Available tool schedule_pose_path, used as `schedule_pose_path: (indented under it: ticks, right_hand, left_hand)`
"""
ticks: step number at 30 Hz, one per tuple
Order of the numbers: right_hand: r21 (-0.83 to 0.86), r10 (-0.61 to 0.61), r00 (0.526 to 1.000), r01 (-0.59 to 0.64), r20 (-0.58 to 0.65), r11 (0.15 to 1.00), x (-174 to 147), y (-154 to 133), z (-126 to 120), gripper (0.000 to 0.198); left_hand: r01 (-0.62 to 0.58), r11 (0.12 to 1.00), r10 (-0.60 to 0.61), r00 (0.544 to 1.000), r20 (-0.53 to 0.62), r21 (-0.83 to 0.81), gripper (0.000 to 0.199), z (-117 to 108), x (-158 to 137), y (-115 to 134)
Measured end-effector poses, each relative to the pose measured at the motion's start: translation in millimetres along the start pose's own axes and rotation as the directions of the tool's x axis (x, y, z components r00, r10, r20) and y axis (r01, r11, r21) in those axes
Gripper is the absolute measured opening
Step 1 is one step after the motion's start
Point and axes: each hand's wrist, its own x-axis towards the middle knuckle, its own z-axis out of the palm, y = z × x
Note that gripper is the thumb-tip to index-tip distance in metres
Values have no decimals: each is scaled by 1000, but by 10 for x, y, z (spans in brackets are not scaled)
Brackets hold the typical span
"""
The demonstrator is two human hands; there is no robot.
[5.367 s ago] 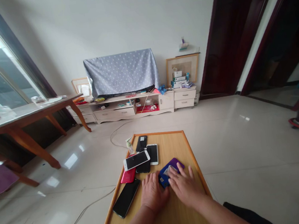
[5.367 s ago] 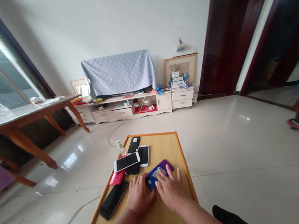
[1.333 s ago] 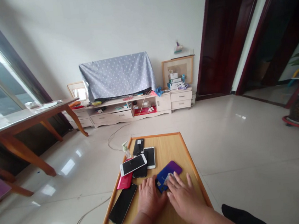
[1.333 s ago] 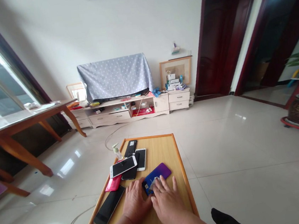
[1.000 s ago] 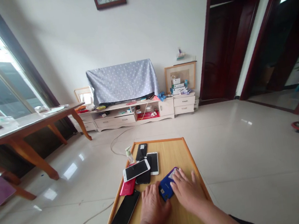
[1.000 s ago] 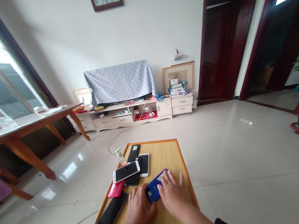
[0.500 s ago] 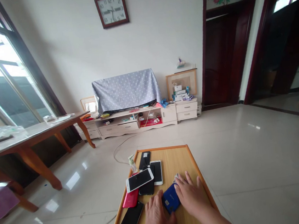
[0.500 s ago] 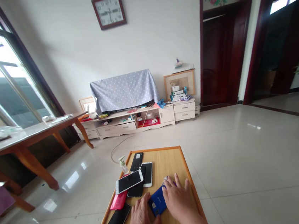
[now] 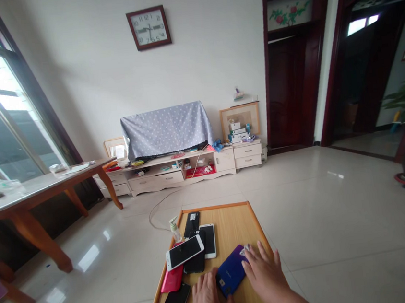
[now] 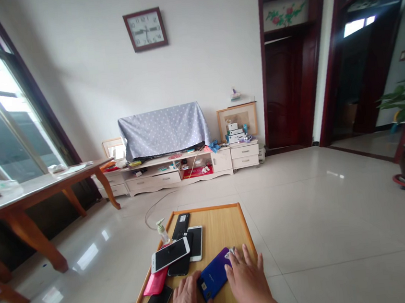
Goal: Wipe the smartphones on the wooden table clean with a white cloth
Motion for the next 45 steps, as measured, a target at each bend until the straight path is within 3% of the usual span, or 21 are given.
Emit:
schedule_pose_path:
  ticks: [3, 10, 12, 18, 23, 25, 30, 36, 40, 45]
  right_hand:
    - [-39, 35, 999, -34, 13, 999, -57, 23, 55, 59]
    - [134, -192, 954, 165, 229, 977, -422, -163, 276, 59]
    - [148, -205, 961, 178, 187, 973, -406, -106, 235, 57]
    - [68, -85, 995, 82, 43, 994, -247, 76, 25, 53]
    - [270, -351, 933, 320, 75, 908, -319, -34, 48, 43]
    - [287, -391, 919, 360, 54, 888, -313, -54, 59, 45]
    - [229, -292, 955, 273, 51, 934, -131, 45, 83, 60]
    - [261, -298, 953, 275, 52, 925, -18, 127, 194, 65]
    - [273, -260, 963, 234, 66, 933, -39, 108, 222, 64]
    - [291, -280, 956, 245, 84, 925, -23, 105, 256, 69]
  left_hand:
    - [3, 1000, -3, 1000, 6, 8, 65, -5, -4, 10]
    - [3, 1000, -4, 1000, 14, 8, 63, -20, -11, 31]
    - [-9, 1000, 9, 1000, 5, 7, 61, -15, -18, 50]
    - [-18, 1000, 18, 999, -46, 11, 59, 6, -38, 118]
    - [-43, 999, 43, 999, -19, 6, 53, 16, -24, 115]
    - [-60, 998, 60, 998, -19, 6, 52, 34, -16, 96]
    - [-89, 996, 90, 995, -39, 24, 52, 82, 14, 70]
    - [-36, 998, 33, 996, 81, 47, 59, -22, 84, 133]
    - [-28, 999, 31, 995, 95, -29, 55, -119, 173, 176]
    - [203, 968, -190, 977, 92, -149, 42, -72, 405, 203]
